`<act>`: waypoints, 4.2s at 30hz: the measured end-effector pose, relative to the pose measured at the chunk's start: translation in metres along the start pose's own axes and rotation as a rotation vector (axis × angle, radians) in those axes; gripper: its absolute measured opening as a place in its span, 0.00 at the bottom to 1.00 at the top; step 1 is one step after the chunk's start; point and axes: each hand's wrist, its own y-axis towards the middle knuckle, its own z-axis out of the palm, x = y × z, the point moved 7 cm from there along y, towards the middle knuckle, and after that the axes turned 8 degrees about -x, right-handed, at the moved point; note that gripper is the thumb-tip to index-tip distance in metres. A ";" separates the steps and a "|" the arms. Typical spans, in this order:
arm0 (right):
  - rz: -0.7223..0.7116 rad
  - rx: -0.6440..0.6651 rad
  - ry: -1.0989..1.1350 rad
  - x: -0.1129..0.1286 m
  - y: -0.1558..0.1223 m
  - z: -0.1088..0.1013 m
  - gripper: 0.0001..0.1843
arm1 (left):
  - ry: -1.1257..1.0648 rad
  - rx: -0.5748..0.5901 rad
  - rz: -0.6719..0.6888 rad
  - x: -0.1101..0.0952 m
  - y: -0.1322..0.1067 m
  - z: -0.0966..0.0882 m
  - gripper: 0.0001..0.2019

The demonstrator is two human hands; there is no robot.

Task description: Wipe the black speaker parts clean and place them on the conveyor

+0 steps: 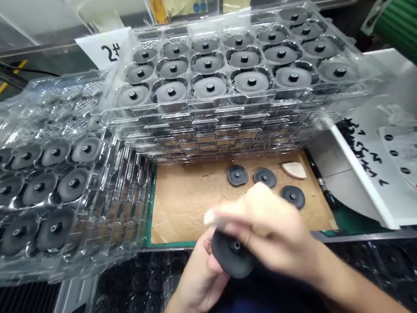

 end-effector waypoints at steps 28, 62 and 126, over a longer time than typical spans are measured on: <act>0.689 -0.070 -0.045 -0.136 -0.131 0.048 0.22 | -0.231 -0.191 0.021 0.002 0.019 -0.022 0.20; 0.211 0.032 0.149 -0.003 -0.015 0.000 0.12 | -0.014 -0.014 -0.005 -0.003 0.015 0.006 0.24; 0.507 0.249 0.143 -0.045 -0.066 0.013 0.08 | -0.139 -0.107 0.188 -0.028 0.012 -0.018 0.31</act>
